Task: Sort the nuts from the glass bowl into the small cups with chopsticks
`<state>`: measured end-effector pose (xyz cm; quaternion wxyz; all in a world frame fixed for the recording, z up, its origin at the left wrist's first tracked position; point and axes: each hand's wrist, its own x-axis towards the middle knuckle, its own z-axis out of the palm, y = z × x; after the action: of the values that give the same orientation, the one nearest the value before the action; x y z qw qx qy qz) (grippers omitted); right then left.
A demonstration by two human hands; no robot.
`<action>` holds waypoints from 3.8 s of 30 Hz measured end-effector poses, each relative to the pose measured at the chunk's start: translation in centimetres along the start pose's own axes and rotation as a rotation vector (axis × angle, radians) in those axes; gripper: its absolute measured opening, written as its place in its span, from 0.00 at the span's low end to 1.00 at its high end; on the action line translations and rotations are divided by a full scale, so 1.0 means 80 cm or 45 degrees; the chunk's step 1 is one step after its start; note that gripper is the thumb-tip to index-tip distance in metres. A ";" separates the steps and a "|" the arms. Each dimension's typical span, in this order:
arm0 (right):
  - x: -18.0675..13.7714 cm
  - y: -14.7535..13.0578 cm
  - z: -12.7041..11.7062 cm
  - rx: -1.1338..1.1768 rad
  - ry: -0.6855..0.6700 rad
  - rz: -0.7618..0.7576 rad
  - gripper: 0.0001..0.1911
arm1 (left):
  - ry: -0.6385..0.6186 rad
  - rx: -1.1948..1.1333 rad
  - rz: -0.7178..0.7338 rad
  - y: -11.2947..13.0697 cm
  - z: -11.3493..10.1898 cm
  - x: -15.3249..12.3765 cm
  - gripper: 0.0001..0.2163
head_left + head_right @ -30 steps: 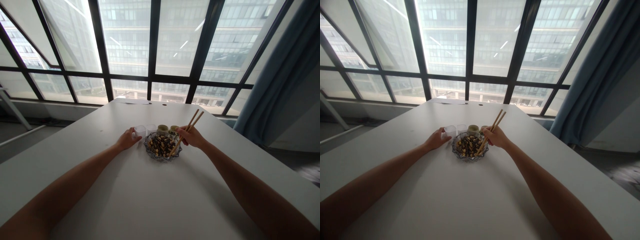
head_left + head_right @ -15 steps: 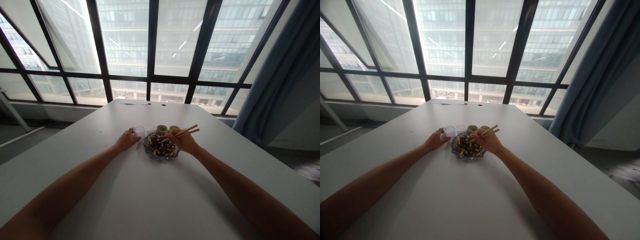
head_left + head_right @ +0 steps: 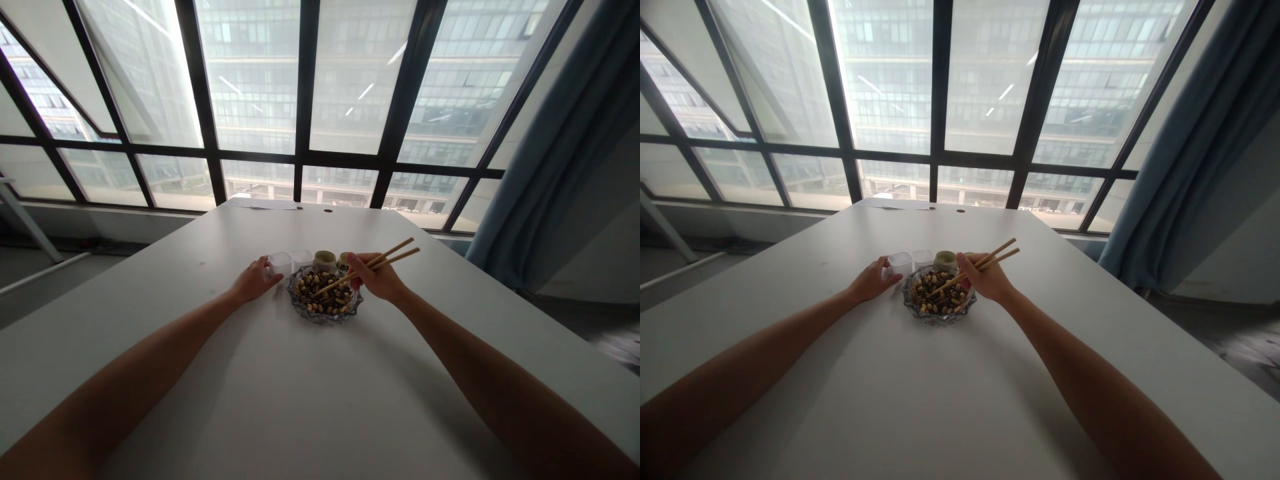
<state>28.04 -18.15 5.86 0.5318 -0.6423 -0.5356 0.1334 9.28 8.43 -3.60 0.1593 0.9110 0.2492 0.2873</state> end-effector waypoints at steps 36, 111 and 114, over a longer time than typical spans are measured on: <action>-0.007 -0.003 0.001 -0.253 0.286 -0.267 0.29 | -0.020 0.023 -0.029 0.007 -0.003 -0.001 0.27; -0.005 0.085 0.004 0.592 0.650 0.304 0.27 | 0.028 0.021 -0.177 0.006 -0.006 0.000 0.41; -0.019 0.091 0.008 0.662 0.685 0.338 0.28 | 0.066 -0.001 -0.165 0.007 -0.007 0.001 0.42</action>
<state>30.97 -18.08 -1.01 0.7762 -0.5618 -0.2378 0.1591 9.22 8.10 -2.85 0.1715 0.8852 0.3115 0.2999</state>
